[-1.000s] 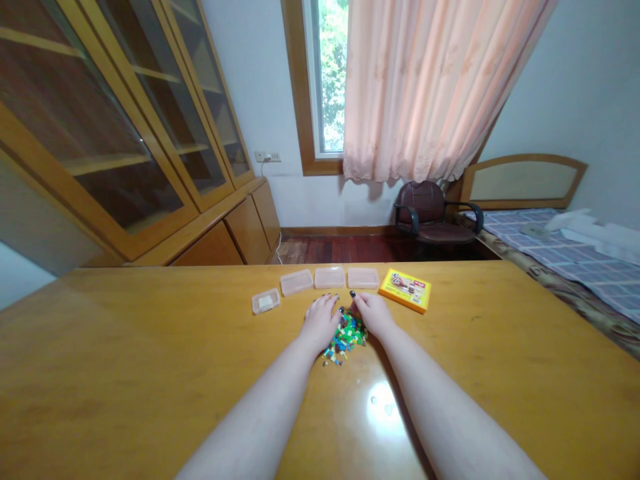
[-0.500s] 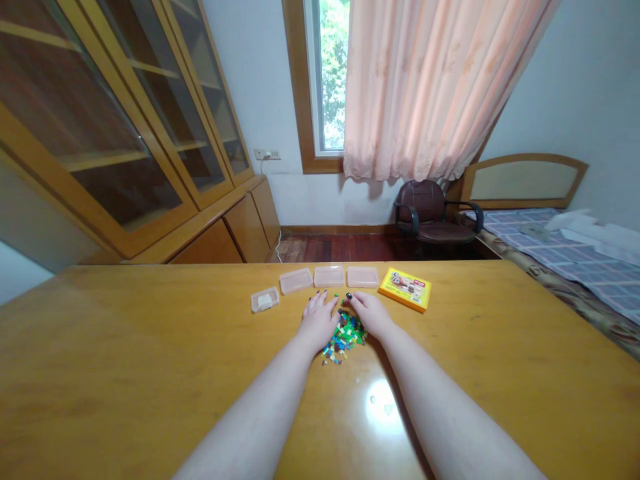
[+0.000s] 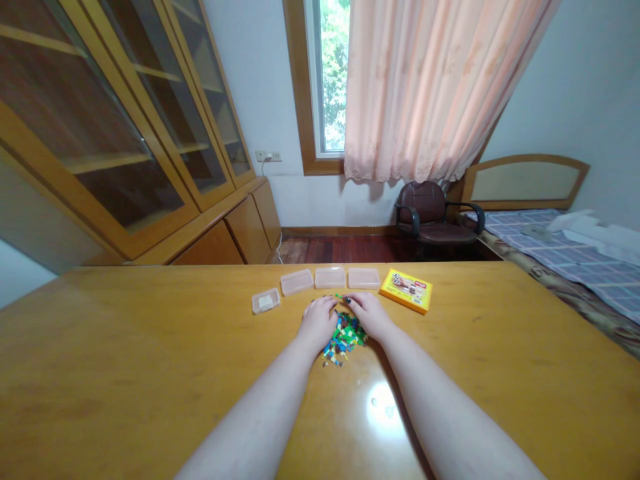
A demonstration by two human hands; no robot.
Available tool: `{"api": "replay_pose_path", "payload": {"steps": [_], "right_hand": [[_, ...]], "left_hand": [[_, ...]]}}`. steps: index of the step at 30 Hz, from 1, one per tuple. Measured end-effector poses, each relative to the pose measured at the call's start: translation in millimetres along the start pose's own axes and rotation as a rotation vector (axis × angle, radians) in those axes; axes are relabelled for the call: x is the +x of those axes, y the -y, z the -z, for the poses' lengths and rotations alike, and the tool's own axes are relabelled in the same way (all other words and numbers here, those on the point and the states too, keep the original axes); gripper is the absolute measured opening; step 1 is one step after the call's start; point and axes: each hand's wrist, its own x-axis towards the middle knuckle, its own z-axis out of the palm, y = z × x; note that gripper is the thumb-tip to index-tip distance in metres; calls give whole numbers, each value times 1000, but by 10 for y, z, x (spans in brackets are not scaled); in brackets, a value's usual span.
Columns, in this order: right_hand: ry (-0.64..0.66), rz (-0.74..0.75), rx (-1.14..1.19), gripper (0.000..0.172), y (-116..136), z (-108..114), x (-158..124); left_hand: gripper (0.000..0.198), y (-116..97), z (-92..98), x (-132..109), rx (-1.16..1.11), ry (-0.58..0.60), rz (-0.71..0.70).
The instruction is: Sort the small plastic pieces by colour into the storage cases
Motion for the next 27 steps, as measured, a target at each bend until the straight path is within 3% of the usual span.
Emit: {"api": "replay_pose_path", "payload": {"steps": [5,8,14,19,23,27], "right_hand": [[48,-8,-54,28,12,7,-2],[119,46,-56,38,19,-20,-12],[43,36,-6,38,-6,-27,-20],[169,67,-62,47,3,-26,-25],[32,22,32,41,-6,-21,-21],[-52,-140,81,34,-3,26,-17]], "left_hand": [[37,15,-9,8,47,16,45],[42,16,-23,5,111,59,81],[48,17,-21,0,157,157,96],[48,49,-49,13,128,138,91],[38,89,-33,44,-12,16,106],[28,101,44,46,-101,-37,86]]}}
